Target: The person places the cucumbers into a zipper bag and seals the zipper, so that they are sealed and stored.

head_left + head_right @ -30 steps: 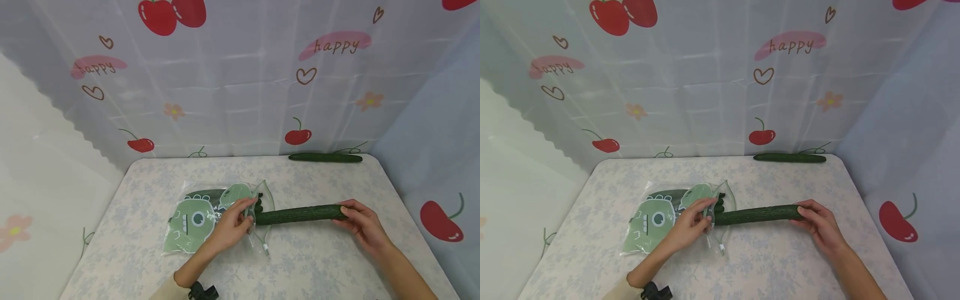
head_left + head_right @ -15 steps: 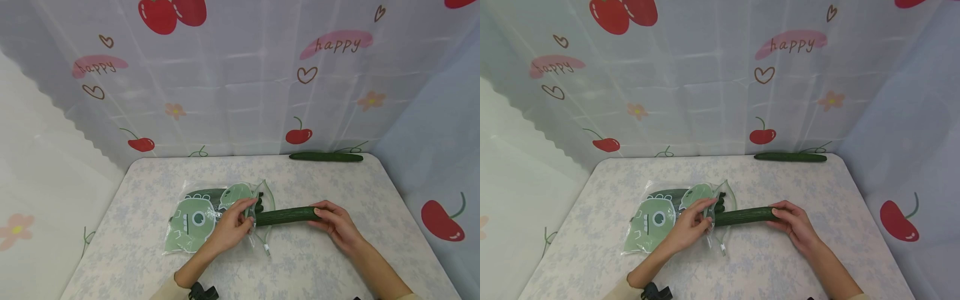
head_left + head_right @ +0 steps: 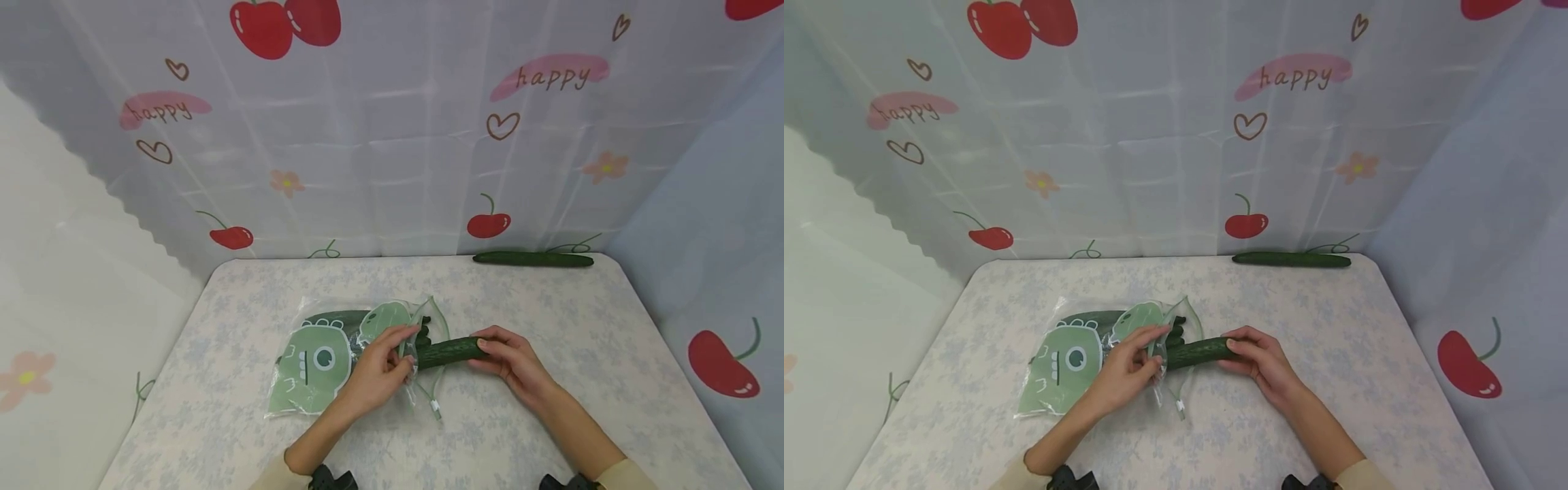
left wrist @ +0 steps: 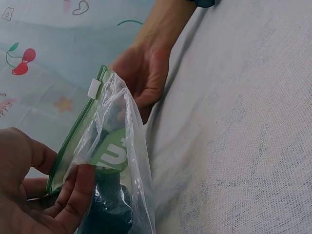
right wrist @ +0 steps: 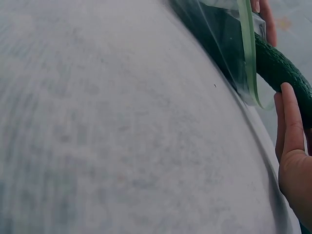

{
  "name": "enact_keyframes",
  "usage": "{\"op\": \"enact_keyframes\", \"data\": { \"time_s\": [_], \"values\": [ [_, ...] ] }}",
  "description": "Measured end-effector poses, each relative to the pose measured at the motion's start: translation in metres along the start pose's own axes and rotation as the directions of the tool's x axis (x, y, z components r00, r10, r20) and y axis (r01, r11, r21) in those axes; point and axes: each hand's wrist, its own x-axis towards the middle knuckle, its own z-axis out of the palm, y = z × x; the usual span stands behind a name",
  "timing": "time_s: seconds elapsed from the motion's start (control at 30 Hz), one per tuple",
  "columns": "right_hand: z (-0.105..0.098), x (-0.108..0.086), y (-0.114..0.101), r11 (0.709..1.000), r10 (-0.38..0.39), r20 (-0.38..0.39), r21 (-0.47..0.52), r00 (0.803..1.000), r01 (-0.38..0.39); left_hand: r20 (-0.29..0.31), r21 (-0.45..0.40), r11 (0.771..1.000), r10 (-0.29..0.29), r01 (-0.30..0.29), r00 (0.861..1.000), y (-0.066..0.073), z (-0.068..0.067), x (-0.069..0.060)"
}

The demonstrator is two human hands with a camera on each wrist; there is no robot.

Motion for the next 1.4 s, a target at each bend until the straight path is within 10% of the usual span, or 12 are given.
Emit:
{"op": "enact_keyframes", "data": {
  "time_s": [0.67, 1.13, 1.4],
  "values": [
    [0.035, 0.023, 0.009, 0.992, 0.045, 0.079, -0.123, 0.996, -0.035, -0.007, -0.009, 1.000, -0.018, 0.018, 1.000, 0.003, 0.002, -0.002],
    [0.046, 0.024, 0.000, 0.794, 0.017, 0.180, -0.600, 0.984, 0.096, 0.014, -0.048, 0.999, -0.022, 0.023, 1.000, -0.001, 0.005, -0.006],
    [0.047, 0.022, -0.002, 0.804, 0.041, 0.154, -0.592, 0.987, 0.059, 0.011, -0.072, 0.997, -0.017, 0.018, 1.000, -0.006, 0.006, -0.006]
  ]
}}
